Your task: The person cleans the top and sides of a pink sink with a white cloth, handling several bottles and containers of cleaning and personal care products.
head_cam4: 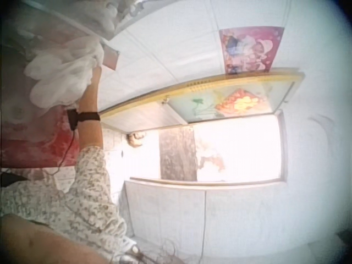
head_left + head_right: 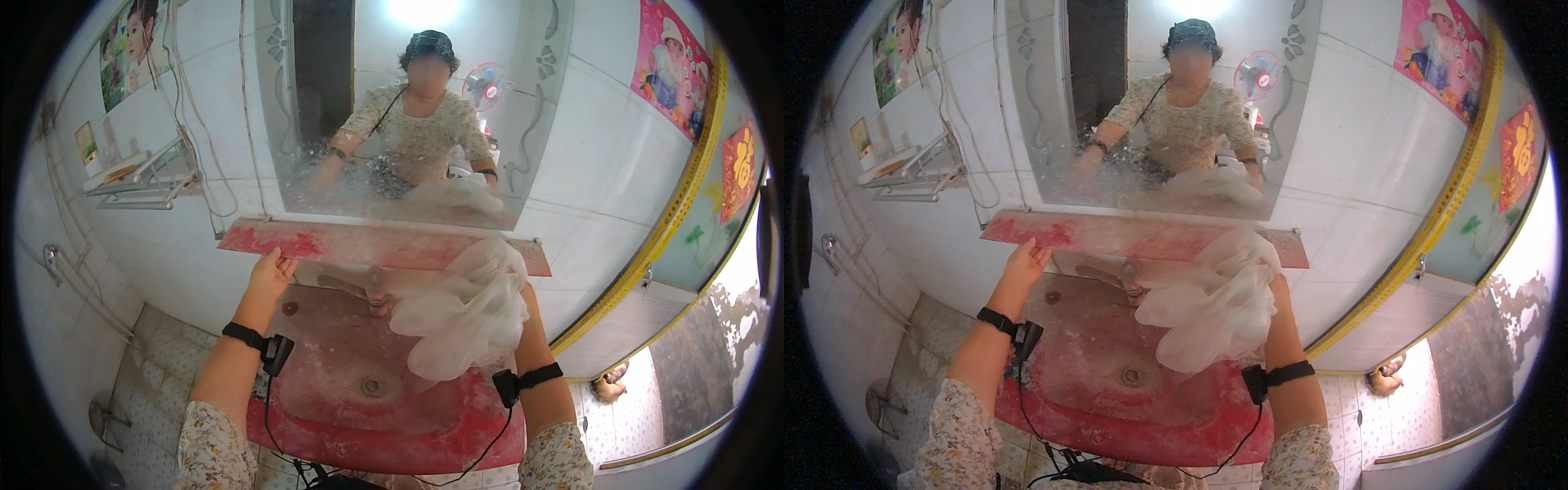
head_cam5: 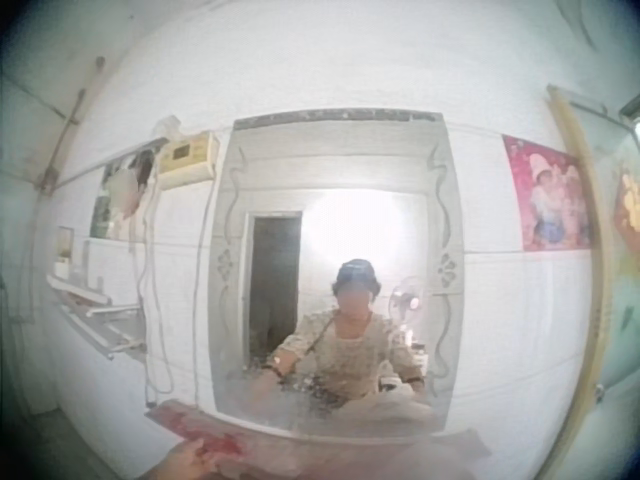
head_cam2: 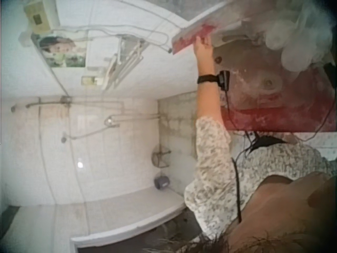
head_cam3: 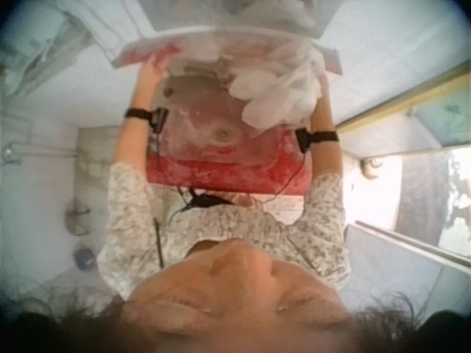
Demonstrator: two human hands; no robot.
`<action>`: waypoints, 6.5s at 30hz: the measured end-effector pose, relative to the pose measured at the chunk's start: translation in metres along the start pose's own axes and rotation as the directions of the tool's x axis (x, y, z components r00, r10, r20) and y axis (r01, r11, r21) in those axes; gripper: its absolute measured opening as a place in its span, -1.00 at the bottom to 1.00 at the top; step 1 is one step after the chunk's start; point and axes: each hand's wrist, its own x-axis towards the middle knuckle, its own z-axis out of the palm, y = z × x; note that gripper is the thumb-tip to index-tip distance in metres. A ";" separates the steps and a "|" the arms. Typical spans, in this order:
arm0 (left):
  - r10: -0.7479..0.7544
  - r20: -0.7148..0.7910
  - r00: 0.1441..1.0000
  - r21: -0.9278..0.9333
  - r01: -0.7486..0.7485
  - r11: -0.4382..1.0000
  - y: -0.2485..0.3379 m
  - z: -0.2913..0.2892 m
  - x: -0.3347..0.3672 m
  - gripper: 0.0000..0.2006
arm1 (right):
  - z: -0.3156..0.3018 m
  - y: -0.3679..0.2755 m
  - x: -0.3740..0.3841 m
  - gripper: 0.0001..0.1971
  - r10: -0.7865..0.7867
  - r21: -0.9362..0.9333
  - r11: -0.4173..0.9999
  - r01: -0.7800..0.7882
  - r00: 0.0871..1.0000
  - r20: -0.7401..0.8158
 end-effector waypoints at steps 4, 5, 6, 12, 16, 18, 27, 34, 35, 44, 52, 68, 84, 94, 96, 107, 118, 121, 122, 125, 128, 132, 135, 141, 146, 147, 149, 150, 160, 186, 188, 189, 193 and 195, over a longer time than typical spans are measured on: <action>0.005 -0.112 0.994 -0.059 -0.011 0.998 0.002 -0.018 -0.011 -0.84 | -0.002 -0.003 -0.017 -0.72 -0.036 -0.072 0.997 0.037 0.999 0.015; 0.010 -0.128 0.992 -0.055 -0.018 0.998 0.003 -0.029 -0.016 -0.84 | 0.001 -0.001 -0.020 -0.72 -0.046 -0.081 0.996 0.047 0.999 0.021; 0.006 -0.089 0.996 -0.050 -0.010 0.999 0.003 -0.036 -0.023 -0.84 | -0.005 -0.001 -0.026 -0.73 -0.053 -0.105 0.993 0.055 0.998 0.019; -0.016 -0.082 0.996 -0.067 0.010 0.998 -0.001 -0.062 -0.074 -0.91 | -0.025 -0.012 -0.067 -0.75 -0.071 -0.181 0.980 0.078 0.996 0.046; -0.142 -0.022 0.990 -0.083 0.140 0.987 -0.016 -0.078 -0.115 -0.96 | -0.021 -0.016 -0.115 -0.75 0.077 -0.038 0.997 -0.073 0.992 0.102; -0.198 -0.055 0.979 -0.089 0.193 0.977 -0.022 -0.102 -0.133 -0.97 | -0.014 -0.019 -0.140 -0.75 0.164 0.045 0.984 -0.172 0.976 0.145; -0.393 -0.165 0.905 -0.067 0.387 0.920 -0.053 -0.185 -0.186 -0.94 | -0.003 -0.021 -0.223 -0.76 0.466 0.261 0.791 -0.553 0.822 0.328; -0.444 -0.327 0.834 0.040 0.482 0.875 -0.041 -0.209 -0.203 -0.85 | 0.007 -0.022 -0.226 -0.76 0.497 0.291 0.734 -0.614 0.778 0.385; -0.462 -0.328 0.824 0.039 0.500 0.865 -0.041 -0.213 -0.204 -0.85 | 0.010 -0.024 -0.224 -0.76 0.495 0.296 0.729 -0.616 0.775 0.394; -0.487 -0.446 0.751 0.069 0.571 0.818 -0.043 -0.245 -0.210 -0.88 | 0.030 -0.018 -0.220 -0.77 0.485 0.293 0.707 -0.644 0.742 0.463; -0.532 -0.399 0.747 0.008 0.583 0.812 -0.046 -0.259 -0.216 -0.73 | 0.043 -0.046 -0.229 -0.79 0.693 0.668 0.154 -0.728 0.561 0.453; -0.506 -0.485 0.713 -0.037 0.561 0.827 -0.063 -0.293 -0.231 -0.59 | -0.012 -0.029 -0.212 -0.66 0.527 0.292 0.760 -0.580 0.814 0.245; 0.312 -0.144 0.939 0.980 0.092 0.177 0.021 -0.396 -0.220 -0.64 | 0.169 -0.109 -0.210 -0.59 0.696 0.122 0.679 -0.724 0.688 0.207; 0.219 -0.114 0.969 0.976 0.068 0.205 -0.015 -0.430 -0.186 -0.27 | 0.437 -0.243 -0.281 -0.43 -0.208 -0.107 0.937 0.331 0.780 0.591; 0.125 -0.131 0.983 0.947 0.087 0.308 -0.012 -0.409 -0.183 -0.28 | 0.453 -0.232 -0.295 -0.45 -0.203 -0.207 0.863 0.461 0.691 0.694; -0.102 -0.242 0.965 0.860 0.262 0.438 0.008 -0.384 -0.191 -0.24 | 0.371 -0.141 -0.286 -0.45 -0.254 -0.246 0.884 0.398 0.850 0.461; -0.126 -0.403 0.907 0.741 0.404 0.537 0.010 -0.389 -0.187 -0.11 | 0.236 -0.052 -0.250 -0.40 -0.191 -0.397 0.857 0.328 0.918 0.347; -0.114 -0.449 0.886 0.687 0.424 0.590 0.012 -0.393 -0.188 -0.08 | 0.191 -0.014 -0.238 -0.38 -0.139 -0.646 0.696 0.315 0.941 0.310; -0.122 -0.453 0.883 0.658 0.424 0.623 0.011 -0.396 -0.189 -0.08 | 0.170 0.000 -0.233 -0.37 -0.118 -0.680 0.669 0.300 0.946 0.301; -0.154 -0.394 0.906 0.663 0.396 0.636 0.011 -0.384 -0.192 -0.07 | 0.107 0.021 -0.216 -0.49 -0.047 -0.772 0.585 0.247 0.961 0.272; -0.136 -0.379 0.915 0.644 0.366 0.672 0.007 -0.399 -0.185 -0.06 | 0.071 0.036 -0.192 -0.60 -0.004 -0.765 0.642 0.057 0.997 0.071; -0.061 -0.443 0.894 0.651 0.368 0.664 0.002 -0.403 -0.180 -0.10 | 0.102 0.011 -0.187 -0.66 -0.181 -0.623 0.780 0.062 0.975 -0.128; 0.028 -0.480 0.877 0.710 0.370 0.599 0.003 -0.394 -0.177 -0.18 | 0.164 -0.024 -0.211 -0.50 -0.170 -0.551 0.796 0.252 0.966 0.197; 0.093 0.258 0.962 0.900 -0.204 -0.385 -0.026 -0.246 -0.209 -0.30 | 0.173 -0.024 -0.244 -0.43 -0.136 -0.424 0.854 0.300 0.917 0.375; -0.382 0.524 0.762 0.604 -0.648 -0.464 -0.070 -0.192 -0.213 -0.22 | 0.130 0.009 -0.232 -0.48 -0.062 -0.590 0.754 0.289 0.925 0.374; -0.384 0.521 0.762 0.606 -0.647 -0.462 -0.078 -0.186 -0.213 -0.22 | 0.116 0.024 -0.230 -0.49 -0.042 -0.651 0.712 0.262 0.942 0.333; -0.426 0.501 0.753 0.571 -0.658 -0.491 -0.089 -0.187 -0.208 -0.15 | 0.084 0.033 -0.219 -0.48 -0.025 -0.788 0.569 0.236 0.963 0.270; -0.425 0.499 0.755 0.574 -0.656 -0.490 -0.092 -0.188 -0.205 -0.15 | 0.069 0.040 -0.216 -0.49 -0.046 -0.752 0.621 0.223 0.967 0.249; -0.443 0.480 0.757 0.640 -0.647 -0.413 -0.095 -0.193 -0.197 -0.11 | 0.080 0.021 -0.208 -0.48 -0.030 -0.585 0.810 0.036 0.999 0.020; -0.426 0.589 0.687 0.599 -0.725 -0.340 -0.105 -0.199 -0.197 -0.16 | -0.011 0.104 -0.225 -0.59 0.068 -0.869 0.473 -0.145 0.989 -0.128; -0.421 0.611 0.670 0.574 -0.742 -0.347 -0.101 -0.202 -0.199 -0.17 | -0.020 0.083 -0.217 -0.58 0.294 -0.689 0.598 -0.410 0.912 -0.288; -0.422 0.615 0.666 0.573 -0.745 -0.341 -0.103 -0.199 -0.201 -0.17 | -0.019 0.077 -0.220 -0.58 0.293 -0.692 0.593 -0.412 0.911 -0.292; -0.443 0.612 0.655 0.565 -0.754 -0.334 -0.099 -0.197 -0.207 -0.19 | 0.040 0.021 -0.229 -0.58 0.028 -0.691 0.714 0.114 0.981 0.190; -0.450 0.612 0.650 0.569 -0.758 -0.321 -0.096 -0.194 -0.210 -0.20 | 0.049 0.048 -0.232 -0.58 0.073 -0.689 0.721 0.073 0.981 0.181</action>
